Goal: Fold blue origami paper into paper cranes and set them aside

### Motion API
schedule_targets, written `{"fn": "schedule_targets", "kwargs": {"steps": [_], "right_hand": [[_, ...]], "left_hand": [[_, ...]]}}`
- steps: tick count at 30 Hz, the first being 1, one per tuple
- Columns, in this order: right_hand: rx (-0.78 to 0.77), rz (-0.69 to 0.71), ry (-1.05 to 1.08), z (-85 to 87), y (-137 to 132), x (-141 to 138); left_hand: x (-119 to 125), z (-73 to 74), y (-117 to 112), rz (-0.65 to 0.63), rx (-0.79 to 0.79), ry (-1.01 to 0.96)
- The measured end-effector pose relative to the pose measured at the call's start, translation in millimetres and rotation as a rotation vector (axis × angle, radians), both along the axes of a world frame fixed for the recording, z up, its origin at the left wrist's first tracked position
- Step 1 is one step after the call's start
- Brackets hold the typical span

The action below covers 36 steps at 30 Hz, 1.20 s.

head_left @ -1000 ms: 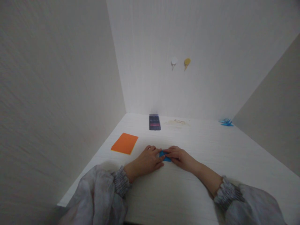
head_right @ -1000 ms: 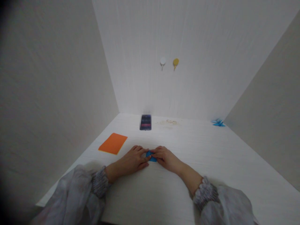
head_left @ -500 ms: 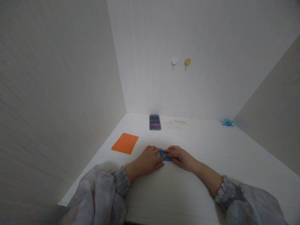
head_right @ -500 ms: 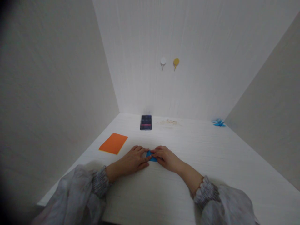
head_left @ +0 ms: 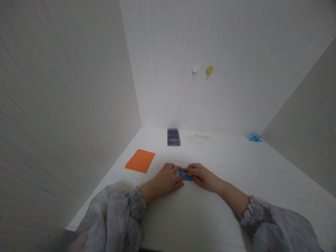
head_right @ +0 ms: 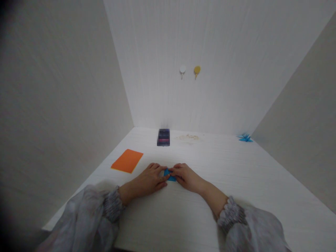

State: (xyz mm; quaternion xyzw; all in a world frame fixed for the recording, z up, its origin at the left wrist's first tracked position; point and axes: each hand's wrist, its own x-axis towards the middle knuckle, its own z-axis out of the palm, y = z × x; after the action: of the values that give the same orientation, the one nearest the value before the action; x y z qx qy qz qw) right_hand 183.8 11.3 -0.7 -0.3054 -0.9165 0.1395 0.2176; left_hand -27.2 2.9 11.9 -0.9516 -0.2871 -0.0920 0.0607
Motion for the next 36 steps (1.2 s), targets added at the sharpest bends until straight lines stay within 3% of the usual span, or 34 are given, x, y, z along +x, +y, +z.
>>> {"fn": "schedule_targets", "kwargs": {"steps": [17, 25, 36], "right_hand": [[0.055, -0.015, -0.076, 0.9, -4.1, 0.4], [0.061, -0.008, -0.046, -1.8, -4.2, 2.5], [0.053, -0.028, -0.023, -1.5, -4.8, 1.9]], "left_hand": [[-0.5, -1.3, 0.0, -0.006, -0.017, -0.013], [-2.0, -7.4, -0.2, 0.058, -0.05, -0.039], [-1.6, -5.3, -0.7, 0.04, -0.025, -0.009]]}}
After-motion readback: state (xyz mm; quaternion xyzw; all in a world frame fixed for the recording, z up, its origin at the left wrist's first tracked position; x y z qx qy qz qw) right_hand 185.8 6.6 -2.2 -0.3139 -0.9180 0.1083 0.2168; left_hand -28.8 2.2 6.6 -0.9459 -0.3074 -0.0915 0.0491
